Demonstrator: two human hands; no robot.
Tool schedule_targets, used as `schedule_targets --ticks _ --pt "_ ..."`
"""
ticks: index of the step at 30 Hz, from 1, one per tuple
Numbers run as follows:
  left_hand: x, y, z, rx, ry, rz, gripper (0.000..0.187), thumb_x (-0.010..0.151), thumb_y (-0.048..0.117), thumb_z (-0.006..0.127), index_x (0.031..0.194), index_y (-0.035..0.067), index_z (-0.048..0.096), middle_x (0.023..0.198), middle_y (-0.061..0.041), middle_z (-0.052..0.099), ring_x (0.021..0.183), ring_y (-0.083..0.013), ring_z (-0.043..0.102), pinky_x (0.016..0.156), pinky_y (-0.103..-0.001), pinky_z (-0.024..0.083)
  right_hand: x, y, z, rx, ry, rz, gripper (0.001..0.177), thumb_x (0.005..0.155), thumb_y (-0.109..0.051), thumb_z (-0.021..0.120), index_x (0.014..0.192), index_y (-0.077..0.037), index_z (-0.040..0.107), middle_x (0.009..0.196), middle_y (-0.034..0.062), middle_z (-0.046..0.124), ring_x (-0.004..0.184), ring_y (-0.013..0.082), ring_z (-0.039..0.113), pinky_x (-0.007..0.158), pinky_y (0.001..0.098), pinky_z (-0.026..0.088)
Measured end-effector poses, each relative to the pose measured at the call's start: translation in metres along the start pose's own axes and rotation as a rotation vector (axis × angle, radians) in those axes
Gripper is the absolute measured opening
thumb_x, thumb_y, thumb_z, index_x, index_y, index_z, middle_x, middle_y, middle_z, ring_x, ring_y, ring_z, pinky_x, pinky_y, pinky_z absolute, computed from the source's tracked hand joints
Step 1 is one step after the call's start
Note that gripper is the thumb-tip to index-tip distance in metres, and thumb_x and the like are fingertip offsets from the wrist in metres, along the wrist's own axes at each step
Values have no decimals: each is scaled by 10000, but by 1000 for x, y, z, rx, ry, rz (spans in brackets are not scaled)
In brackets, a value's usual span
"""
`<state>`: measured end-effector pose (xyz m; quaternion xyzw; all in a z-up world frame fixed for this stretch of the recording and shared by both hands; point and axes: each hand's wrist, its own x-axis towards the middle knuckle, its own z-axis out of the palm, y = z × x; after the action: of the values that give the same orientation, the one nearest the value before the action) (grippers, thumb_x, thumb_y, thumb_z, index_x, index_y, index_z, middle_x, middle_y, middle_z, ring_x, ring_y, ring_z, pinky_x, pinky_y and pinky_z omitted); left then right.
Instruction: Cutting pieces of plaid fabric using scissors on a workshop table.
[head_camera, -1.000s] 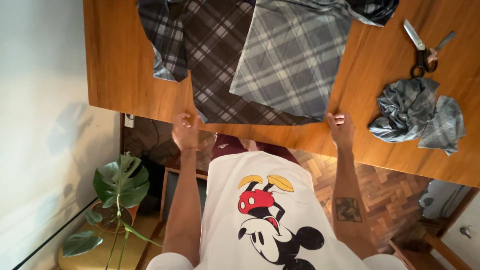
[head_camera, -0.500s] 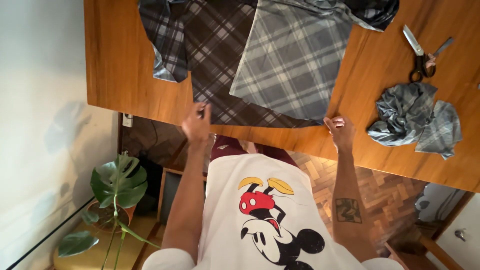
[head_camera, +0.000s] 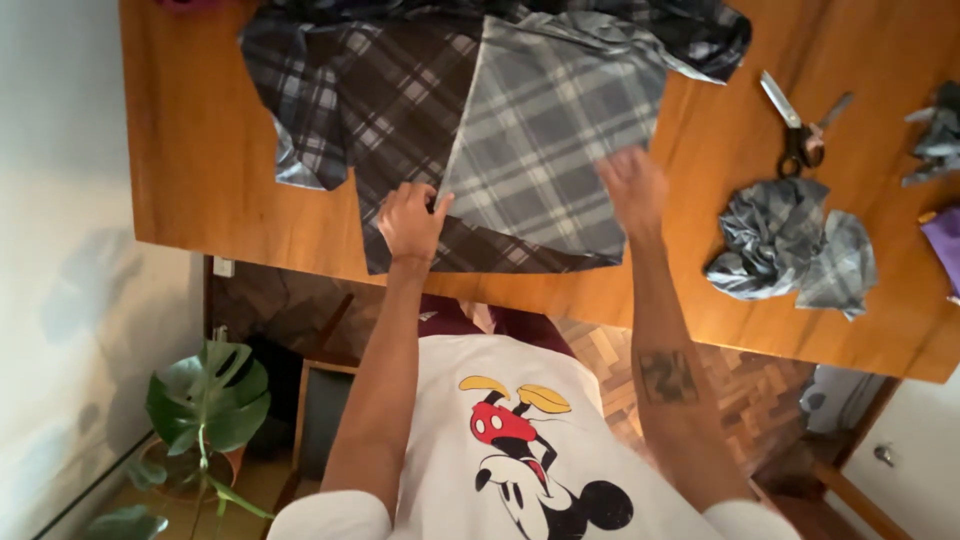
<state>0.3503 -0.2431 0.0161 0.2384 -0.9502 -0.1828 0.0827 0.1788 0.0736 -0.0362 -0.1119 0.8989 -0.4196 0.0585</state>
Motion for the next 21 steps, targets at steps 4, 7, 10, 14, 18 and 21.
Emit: schedule_targets --ticks 4,7,10,14,18,21 --pt "-15 -3 2 -89 79 -12 288 815 360 850 873 117 707 877 -51 655 865 -311 638 768 -447 519 115 -91 65 97 -158 -200 312 1007 -294 788 893 -37 654 723 91 704 644 205 690 612 352 521" --pt "-9 1 7 -30 98 -8 258 777 347 841 859 131 726 846 -64 660 812 -325 632 737 -462 508 174 -125 112 102 -222 -212 308 984 -340 787 912 -55 696 752 105 736 657 233 722 618 364 547" --pt "-12 1 9 -163 138 -71 251 822 325 838 893 118 714 874 -51 666 825 -307 634 756 -436 519 203 -117 149 -362 96 -522 440 855 -454 910 725 -78 722 679 156 709 669 373 687 563 479 533" --pt "-11 -7 10 -216 143 -164 234 814 294 832 892 108 712 835 -37 653 803 -286 630 741 -428 525 222 -124 150 -424 -255 -212 491 857 -507 904 766 -47 754 777 212 709 724 419 685 646 504 564" --pt "-8 -11 12 -223 140 -177 175 852 267 826 852 132 715 855 -8 673 814 -267 623 758 -421 494 223 -125 144 -234 -296 -81 267 812 -291 861 780 -44 766 745 167 742 684 313 718 595 414 601" --pt "-14 -7 6 -183 176 -162 163 854 258 825 828 143 713 846 4 679 818 -263 617 763 -429 453 215 -111 143 77 -402 28 109 890 -129 746 891 -21 756 792 124 764 643 186 751 530 313 628"
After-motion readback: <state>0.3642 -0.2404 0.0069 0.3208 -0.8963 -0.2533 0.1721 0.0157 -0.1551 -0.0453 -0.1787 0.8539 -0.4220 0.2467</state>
